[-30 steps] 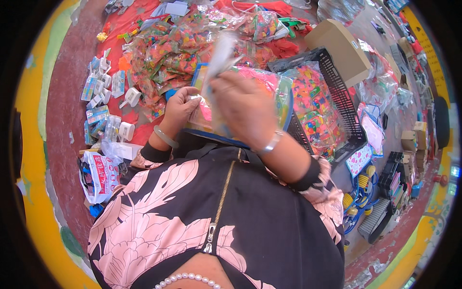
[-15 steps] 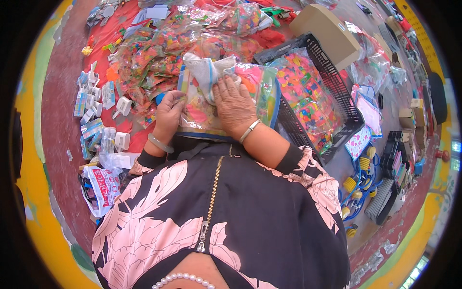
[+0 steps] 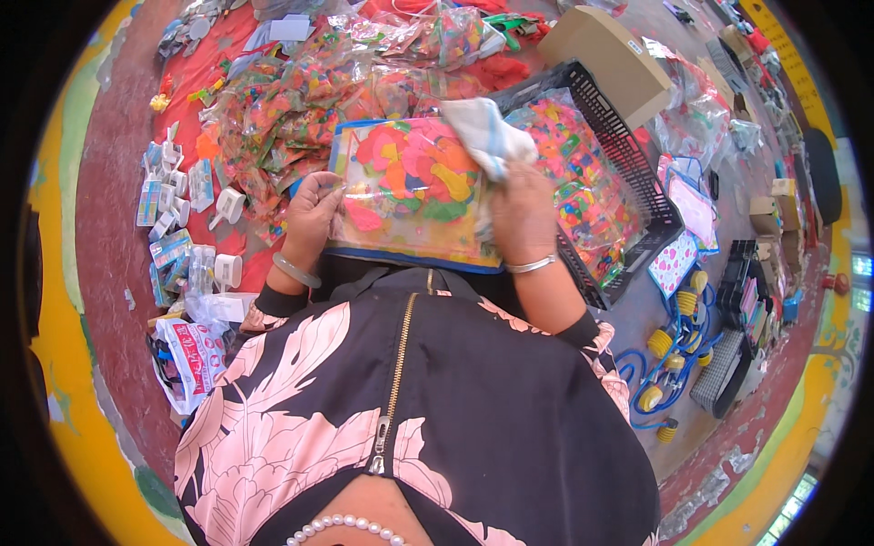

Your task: The person wipes the exterior of multiple colorful, transparent plastic pouches using a white cloth. They pick up each pouch from a pile on the floor, wipe it thoroughly, and place it into a black plastic basket. The process is repeated for several pouches in a repetitive sequence.

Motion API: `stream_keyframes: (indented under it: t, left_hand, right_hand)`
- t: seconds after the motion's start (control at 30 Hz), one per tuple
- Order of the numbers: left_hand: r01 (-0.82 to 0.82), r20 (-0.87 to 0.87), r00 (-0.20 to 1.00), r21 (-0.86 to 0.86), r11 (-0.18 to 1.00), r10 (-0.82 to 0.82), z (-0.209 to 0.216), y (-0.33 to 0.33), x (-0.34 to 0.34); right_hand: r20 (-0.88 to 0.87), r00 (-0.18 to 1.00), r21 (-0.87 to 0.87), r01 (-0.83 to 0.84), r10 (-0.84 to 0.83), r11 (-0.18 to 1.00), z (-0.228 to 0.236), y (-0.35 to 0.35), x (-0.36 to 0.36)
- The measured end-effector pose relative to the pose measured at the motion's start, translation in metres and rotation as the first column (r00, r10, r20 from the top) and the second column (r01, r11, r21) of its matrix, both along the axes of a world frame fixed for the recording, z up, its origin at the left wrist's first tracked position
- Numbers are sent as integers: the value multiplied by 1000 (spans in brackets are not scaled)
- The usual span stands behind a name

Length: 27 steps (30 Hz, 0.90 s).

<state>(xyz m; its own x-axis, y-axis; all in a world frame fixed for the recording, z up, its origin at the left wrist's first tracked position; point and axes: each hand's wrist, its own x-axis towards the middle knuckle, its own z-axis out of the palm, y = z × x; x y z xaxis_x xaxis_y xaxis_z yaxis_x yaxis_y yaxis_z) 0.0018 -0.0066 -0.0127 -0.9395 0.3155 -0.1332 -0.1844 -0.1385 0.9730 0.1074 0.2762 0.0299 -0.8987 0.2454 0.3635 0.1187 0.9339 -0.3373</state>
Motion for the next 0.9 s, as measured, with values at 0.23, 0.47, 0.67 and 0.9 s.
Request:
stream_keyframes:
  t: [0.23,0.47,0.67,0.9]
  left_hand:
    - [63,23,998,-106,992,-61,42,-1,-8]
    - [114,145,984,-65,991,-103,57,11,-47]
    - [219,212,951,43,975,-223,44,26,-81]
    - [122,212,961,244,962,-175,32,36,-77]
  right_hand:
    - [61,959,-777,221,-278,589,-21,134,37]
    - [256,966,-647,196,-32,736,59,97,2]
    - [381,902,-679,122,205,724,41,47,-26]
    - [441,895,-675,287,60,680,11,46,-22]
